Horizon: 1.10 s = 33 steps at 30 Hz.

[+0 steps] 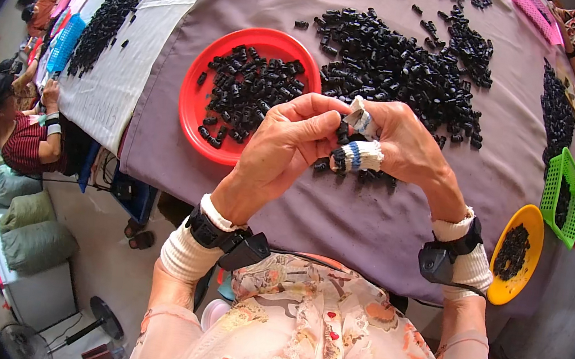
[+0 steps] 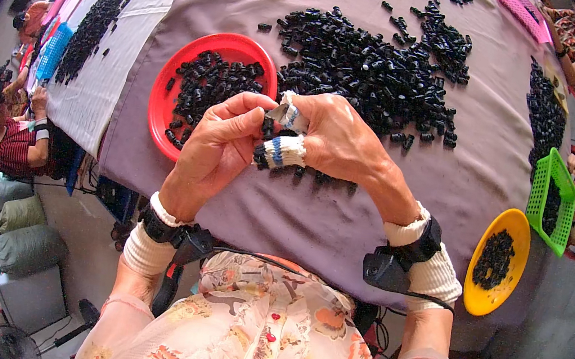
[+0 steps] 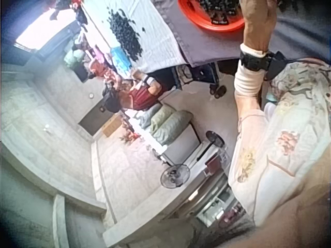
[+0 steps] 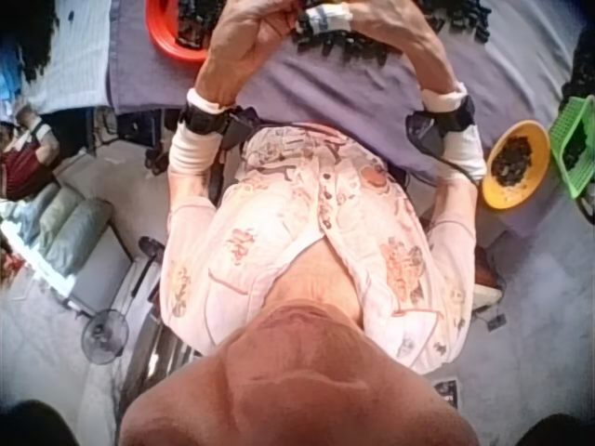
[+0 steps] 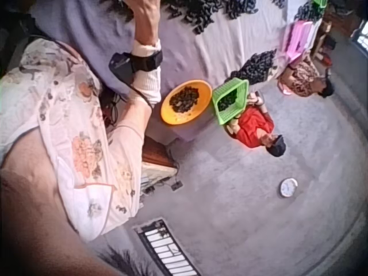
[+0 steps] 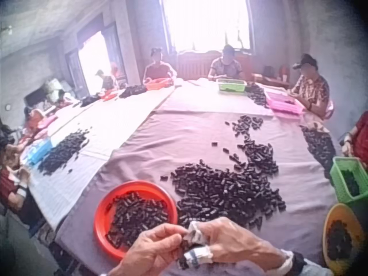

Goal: Assembling small black plastic components by hand.

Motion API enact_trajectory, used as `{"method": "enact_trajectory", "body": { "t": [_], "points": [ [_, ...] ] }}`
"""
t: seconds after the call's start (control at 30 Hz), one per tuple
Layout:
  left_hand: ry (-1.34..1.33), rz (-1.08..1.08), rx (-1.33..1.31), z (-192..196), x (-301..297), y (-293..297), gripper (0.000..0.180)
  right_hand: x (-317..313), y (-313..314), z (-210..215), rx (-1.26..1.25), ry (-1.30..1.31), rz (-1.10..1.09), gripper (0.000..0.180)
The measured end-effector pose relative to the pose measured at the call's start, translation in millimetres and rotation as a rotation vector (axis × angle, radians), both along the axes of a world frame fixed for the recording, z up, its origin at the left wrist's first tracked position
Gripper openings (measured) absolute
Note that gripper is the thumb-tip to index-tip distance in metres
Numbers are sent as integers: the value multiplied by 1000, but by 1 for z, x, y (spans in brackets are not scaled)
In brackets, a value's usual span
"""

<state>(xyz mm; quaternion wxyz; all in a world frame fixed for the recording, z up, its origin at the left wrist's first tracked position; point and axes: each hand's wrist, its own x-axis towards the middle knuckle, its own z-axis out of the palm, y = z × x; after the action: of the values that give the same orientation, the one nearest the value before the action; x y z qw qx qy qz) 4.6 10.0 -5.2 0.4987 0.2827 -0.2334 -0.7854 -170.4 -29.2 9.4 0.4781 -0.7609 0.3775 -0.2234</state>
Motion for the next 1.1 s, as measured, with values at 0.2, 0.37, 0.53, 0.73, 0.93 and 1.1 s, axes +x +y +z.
{"method": "enact_trajectory", "body": {
  "t": [0.2, 0.37, 0.53, 0.73, 0.93, 1.1],
  "points": [
    [-5, -7, -2, -1, 0, -1, 14, 0, 1, 2, 2, -6, 0, 36],
    [-8, 4, -14, -2, -1, 0, 16, 0, 2, 1, 28, -6, 11, 38],
    [-8, -5, 11, 2, -3, 2, 18, 0, 1, -1, 7, -30, 17, 44],
    [23, -6, -14, -1, -4, 2, 18, -1, 1, -5, -55, 3, 32, 41],
    [31, 3, -2, -5, -6, 3, 17, -2, 3, -1, -19, -39, 53, 36],
    [26, 12, -15, -6, -6, 2, 18, -1, 3, -2, -80, -7, 53, 37]
  ]
}}
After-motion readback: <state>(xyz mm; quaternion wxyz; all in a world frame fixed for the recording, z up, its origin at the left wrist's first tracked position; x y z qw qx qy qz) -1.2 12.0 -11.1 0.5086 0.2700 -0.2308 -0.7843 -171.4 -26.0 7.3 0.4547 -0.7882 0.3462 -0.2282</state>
